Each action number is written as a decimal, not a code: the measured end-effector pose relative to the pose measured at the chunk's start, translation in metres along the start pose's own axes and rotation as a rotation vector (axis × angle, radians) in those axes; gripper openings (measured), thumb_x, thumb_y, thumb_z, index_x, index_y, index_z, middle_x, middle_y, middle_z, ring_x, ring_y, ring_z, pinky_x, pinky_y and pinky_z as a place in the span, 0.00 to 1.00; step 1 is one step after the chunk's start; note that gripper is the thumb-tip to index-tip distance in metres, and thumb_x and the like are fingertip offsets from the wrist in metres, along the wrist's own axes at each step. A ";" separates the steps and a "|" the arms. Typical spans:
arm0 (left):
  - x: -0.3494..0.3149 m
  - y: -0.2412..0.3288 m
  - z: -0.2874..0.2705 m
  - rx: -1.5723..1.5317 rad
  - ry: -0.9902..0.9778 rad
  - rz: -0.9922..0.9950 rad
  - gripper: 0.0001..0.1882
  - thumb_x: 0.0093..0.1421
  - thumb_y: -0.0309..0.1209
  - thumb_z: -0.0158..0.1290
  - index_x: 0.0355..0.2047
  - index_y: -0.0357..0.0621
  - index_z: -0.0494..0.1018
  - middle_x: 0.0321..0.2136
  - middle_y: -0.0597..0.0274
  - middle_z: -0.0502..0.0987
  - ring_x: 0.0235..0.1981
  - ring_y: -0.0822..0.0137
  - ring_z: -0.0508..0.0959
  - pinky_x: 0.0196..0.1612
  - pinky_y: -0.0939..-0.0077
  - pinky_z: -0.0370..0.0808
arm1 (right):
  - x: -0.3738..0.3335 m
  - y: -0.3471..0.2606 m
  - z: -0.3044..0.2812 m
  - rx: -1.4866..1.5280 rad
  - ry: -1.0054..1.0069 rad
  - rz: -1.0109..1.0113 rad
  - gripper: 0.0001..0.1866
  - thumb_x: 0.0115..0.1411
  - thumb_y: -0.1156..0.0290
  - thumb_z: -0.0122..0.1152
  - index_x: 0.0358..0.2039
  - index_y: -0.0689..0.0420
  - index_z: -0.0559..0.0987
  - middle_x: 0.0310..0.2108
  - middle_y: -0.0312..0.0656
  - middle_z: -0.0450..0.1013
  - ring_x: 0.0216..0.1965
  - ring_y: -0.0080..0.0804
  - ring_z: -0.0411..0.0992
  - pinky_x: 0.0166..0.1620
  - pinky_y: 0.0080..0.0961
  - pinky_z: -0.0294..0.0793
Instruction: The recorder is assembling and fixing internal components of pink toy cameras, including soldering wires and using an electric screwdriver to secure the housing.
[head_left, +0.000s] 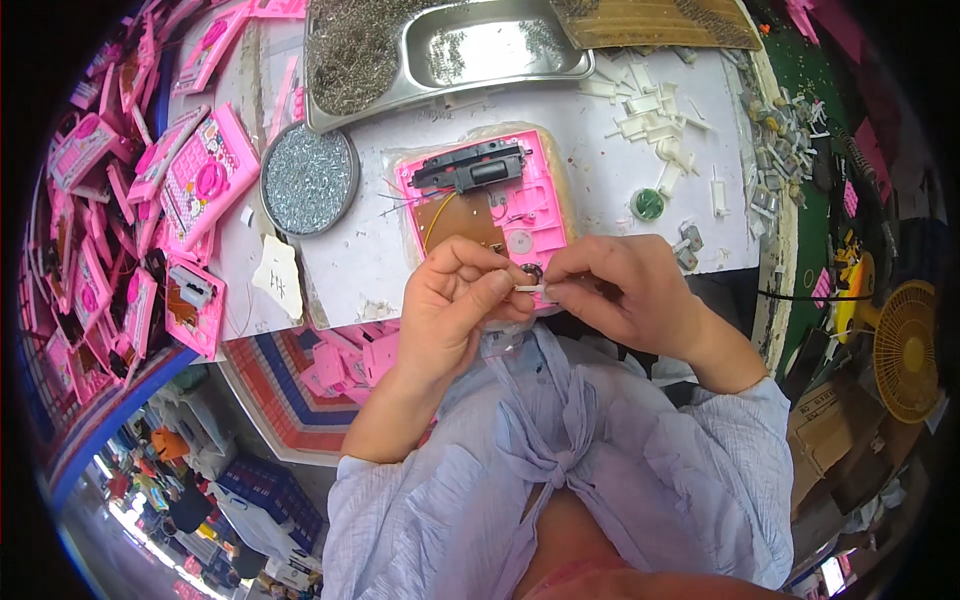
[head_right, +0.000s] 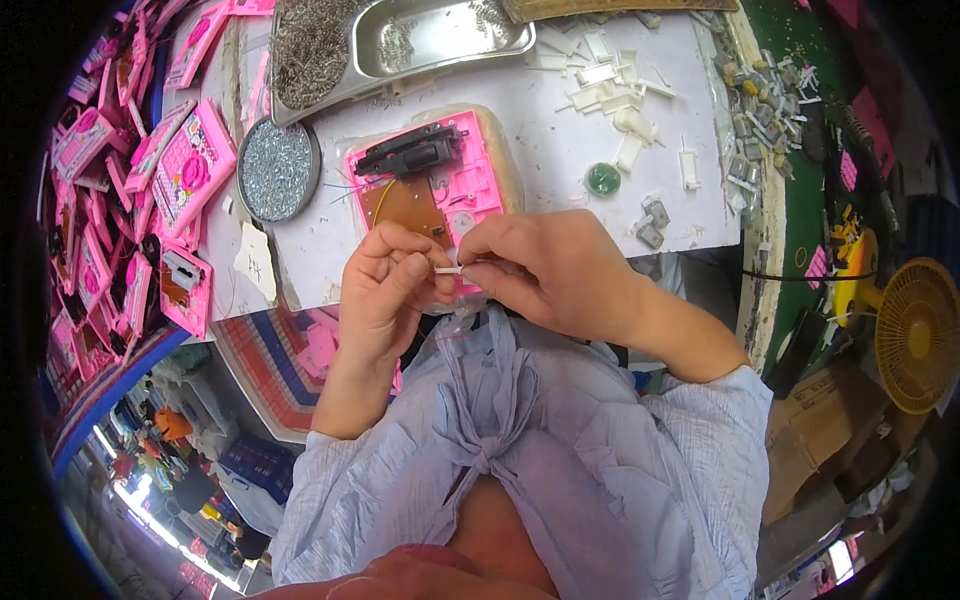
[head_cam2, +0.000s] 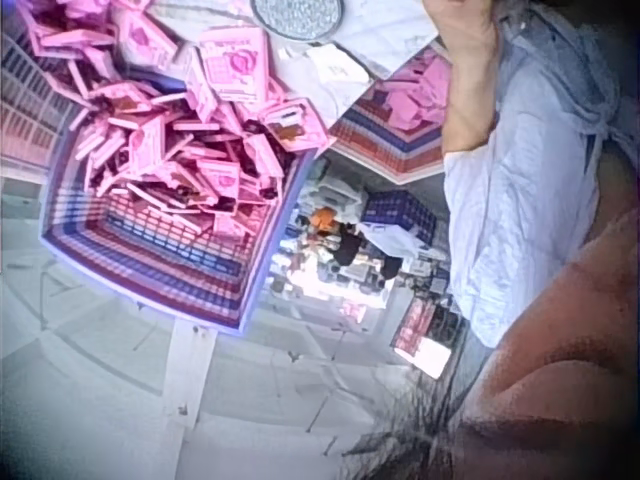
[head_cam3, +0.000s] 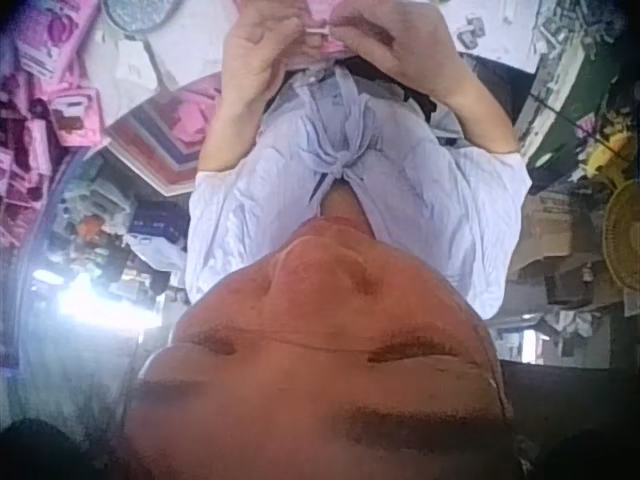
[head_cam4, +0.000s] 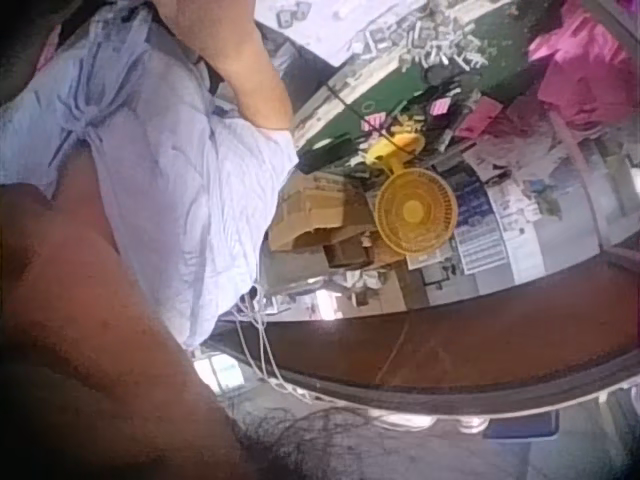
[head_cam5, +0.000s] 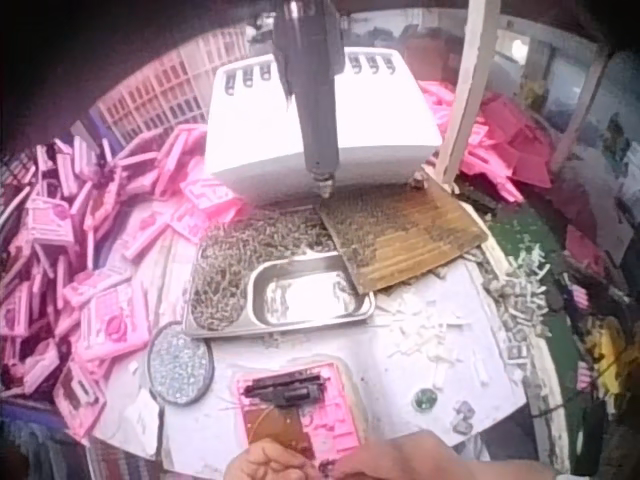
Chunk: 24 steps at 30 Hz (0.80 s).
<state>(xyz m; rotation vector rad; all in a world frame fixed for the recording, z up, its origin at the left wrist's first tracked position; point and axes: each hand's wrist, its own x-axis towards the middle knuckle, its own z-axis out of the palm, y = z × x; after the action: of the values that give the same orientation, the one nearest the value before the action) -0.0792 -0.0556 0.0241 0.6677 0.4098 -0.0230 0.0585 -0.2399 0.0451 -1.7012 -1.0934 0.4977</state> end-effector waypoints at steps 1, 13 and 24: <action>-0.002 -0.002 0.000 0.064 0.015 0.020 0.06 0.68 0.19 0.54 0.44 0.34 0.70 0.39 0.50 0.82 0.37 0.64 0.85 0.42 0.72 0.85 | 0.000 -0.001 0.002 -0.025 0.007 -0.041 0.10 0.59 0.76 0.70 0.39 0.58 0.78 0.27 0.41 0.79 0.23 0.31 0.79 0.26 0.24 0.74; 0.003 0.016 0.016 1.147 -0.160 0.237 0.06 0.62 0.25 0.62 0.37 0.37 0.79 0.31 0.59 0.81 0.30 0.70 0.82 0.33 0.76 0.77 | -0.038 0.003 -0.020 -0.033 -0.117 -0.044 0.19 0.52 0.80 0.70 0.47 0.59 0.80 0.38 0.43 0.79 0.36 0.31 0.79 0.36 0.24 0.76; 0.072 0.015 0.031 2.024 -0.049 0.351 0.10 0.58 0.33 0.64 0.36 0.40 0.81 0.24 0.52 0.81 0.23 0.57 0.81 0.31 0.64 0.78 | -0.060 0.033 -0.018 0.991 0.045 0.196 0.20 0.54 0.89 0.67 0.49 0.70 0.78 0.46 0.49 0.78 0.51 0.35 0.76 0.56 0.31 0.74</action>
<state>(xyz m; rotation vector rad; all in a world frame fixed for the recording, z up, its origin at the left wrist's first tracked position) 0.0010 -0.0546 0.0283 2.7161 0.0756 -0.1269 0.0559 -0.3030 0.0127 -0.9212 -0.4809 0.9285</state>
